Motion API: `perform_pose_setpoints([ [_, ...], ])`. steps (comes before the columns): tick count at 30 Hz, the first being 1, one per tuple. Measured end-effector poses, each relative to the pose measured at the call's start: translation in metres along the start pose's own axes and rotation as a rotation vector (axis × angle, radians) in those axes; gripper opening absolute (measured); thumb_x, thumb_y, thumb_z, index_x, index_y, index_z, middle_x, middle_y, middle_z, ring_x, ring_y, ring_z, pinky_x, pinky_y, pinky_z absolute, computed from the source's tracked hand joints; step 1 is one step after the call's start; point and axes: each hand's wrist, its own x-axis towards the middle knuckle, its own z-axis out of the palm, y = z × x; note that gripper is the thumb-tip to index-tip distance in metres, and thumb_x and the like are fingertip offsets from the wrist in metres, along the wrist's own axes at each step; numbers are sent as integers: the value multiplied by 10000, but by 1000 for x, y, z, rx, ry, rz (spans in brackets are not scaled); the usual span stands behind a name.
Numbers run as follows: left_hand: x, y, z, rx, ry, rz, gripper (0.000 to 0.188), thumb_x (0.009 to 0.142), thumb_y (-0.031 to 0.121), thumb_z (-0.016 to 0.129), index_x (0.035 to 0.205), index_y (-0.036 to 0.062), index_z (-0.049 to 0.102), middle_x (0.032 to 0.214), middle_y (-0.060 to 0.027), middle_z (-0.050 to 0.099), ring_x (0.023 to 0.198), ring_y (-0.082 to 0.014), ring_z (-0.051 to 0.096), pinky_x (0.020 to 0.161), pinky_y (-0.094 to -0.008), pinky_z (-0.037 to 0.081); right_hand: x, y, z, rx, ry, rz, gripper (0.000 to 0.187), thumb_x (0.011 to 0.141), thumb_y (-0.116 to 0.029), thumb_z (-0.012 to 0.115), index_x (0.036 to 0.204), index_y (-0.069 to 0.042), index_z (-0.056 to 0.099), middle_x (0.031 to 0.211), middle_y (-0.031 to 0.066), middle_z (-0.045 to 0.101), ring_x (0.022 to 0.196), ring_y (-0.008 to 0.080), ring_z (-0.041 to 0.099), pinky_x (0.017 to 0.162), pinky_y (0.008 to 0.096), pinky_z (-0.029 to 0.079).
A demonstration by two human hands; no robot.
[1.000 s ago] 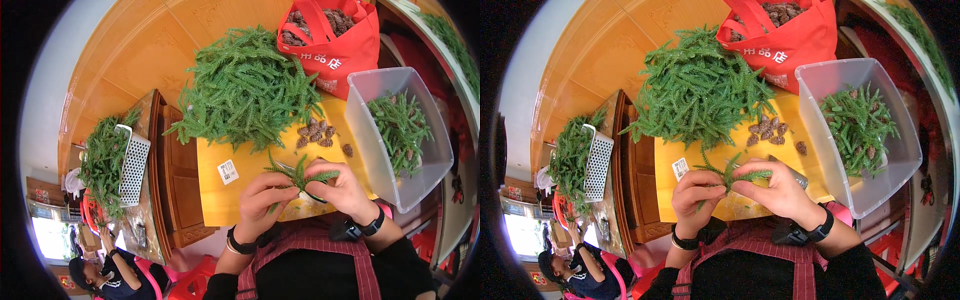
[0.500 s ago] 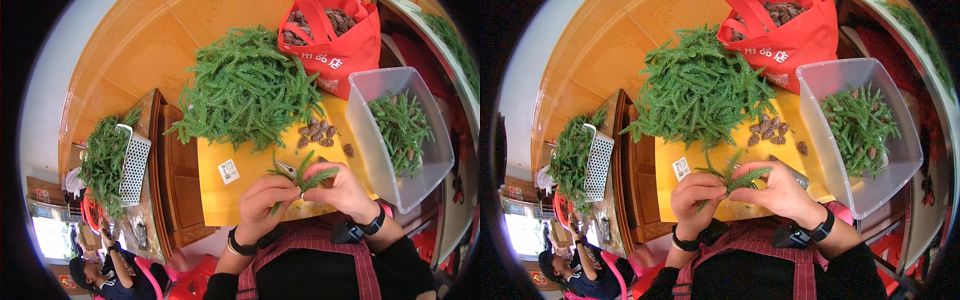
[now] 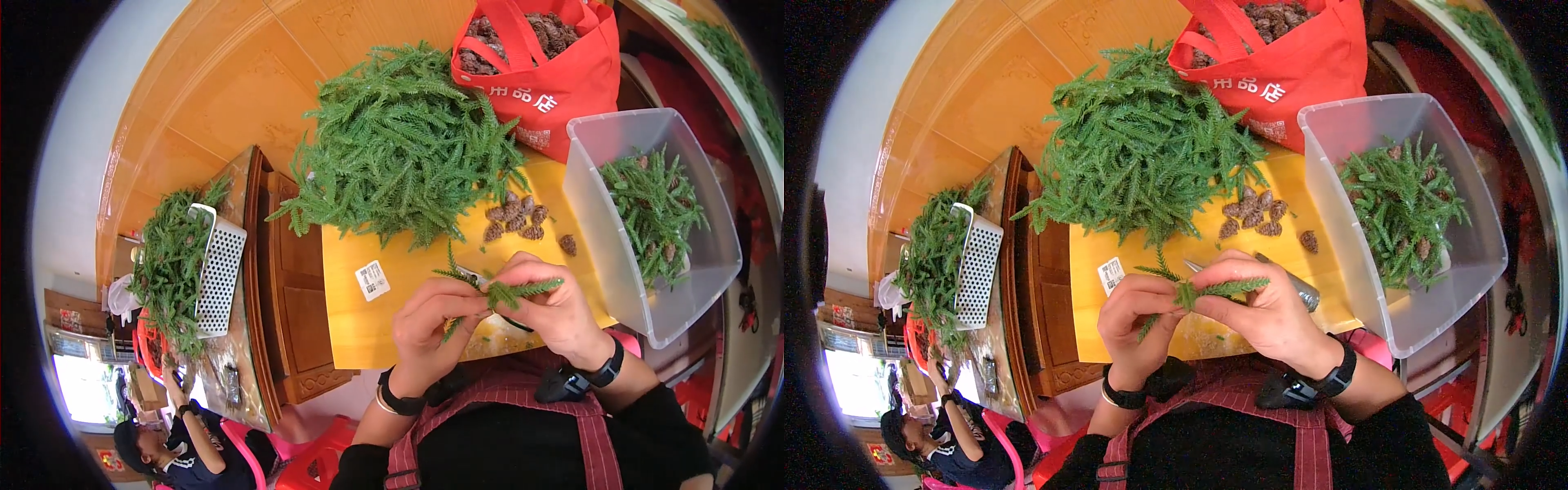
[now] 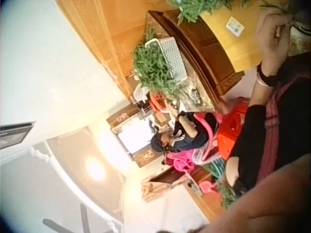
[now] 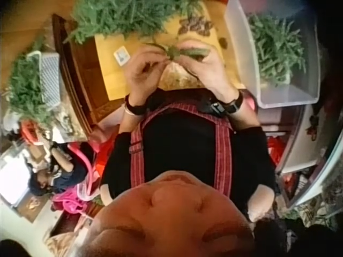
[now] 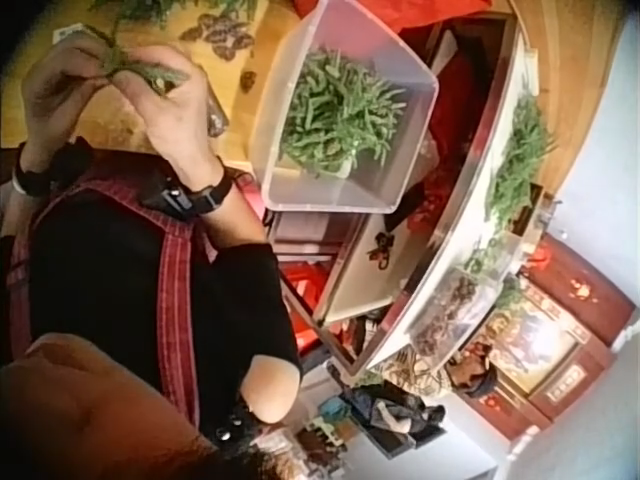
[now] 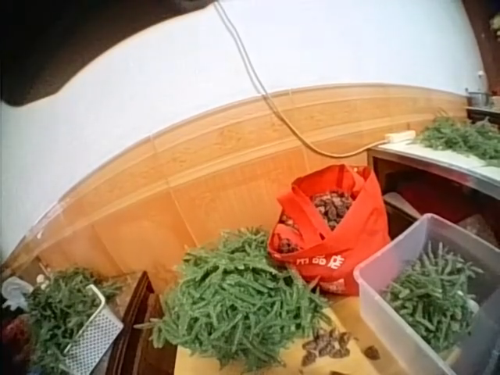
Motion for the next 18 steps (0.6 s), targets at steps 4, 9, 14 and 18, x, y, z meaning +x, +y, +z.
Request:
perform_pose_setpoints([
  [4, 0, 1, 5, -86, 32, -62, 169, 700, -80, 660, 832, 15, 617, 837, -90, 602, 747, -184, 576, 627, -258, 464, 3, 7, -3, -177, -55, -247, 208, 766, 97, 529, 928, -2, 615, 882, 49, 521, 797, 114, 500, 706, 244, 399],
  [9, 0, 1, 8, -173, 69, -140, 167, 711, -76, 660, 843, 14, 612, 853, -87, 590, 775, -180, 562, 655, -252, 454, 4, 7, 0, -141, -32, -254, 224, 761, 91, 525, 947, -10, 597, 897, 59, 528, 822, 124, 514, 742, 254, 409],
  [14, 4, 2, 2, -28, 2, -51, 141, 709, -45, 660, 802, 20, 577, 851, -94, 590, 770, -185, 559, 642, -259, 445, 4, -6, 6, 46, 61, -24, 177, 768, 63, 558, 931, -2, 575, 919, 44, 554, 821, 85, 522, 709, 226, 417],
  [18, 5, 4, 3, 48, -39, 8, 147, 699, -47, 675, 792, 32, 594, 838, -98, 607, 754, -195, 568, 604, -259, 444, 3, -9, -1, -134, -44, -80, 131, 779, 37, 582, 903, 0, 561, 847, 1, 564, 783, 54, 514, 676, 202, 413],
])
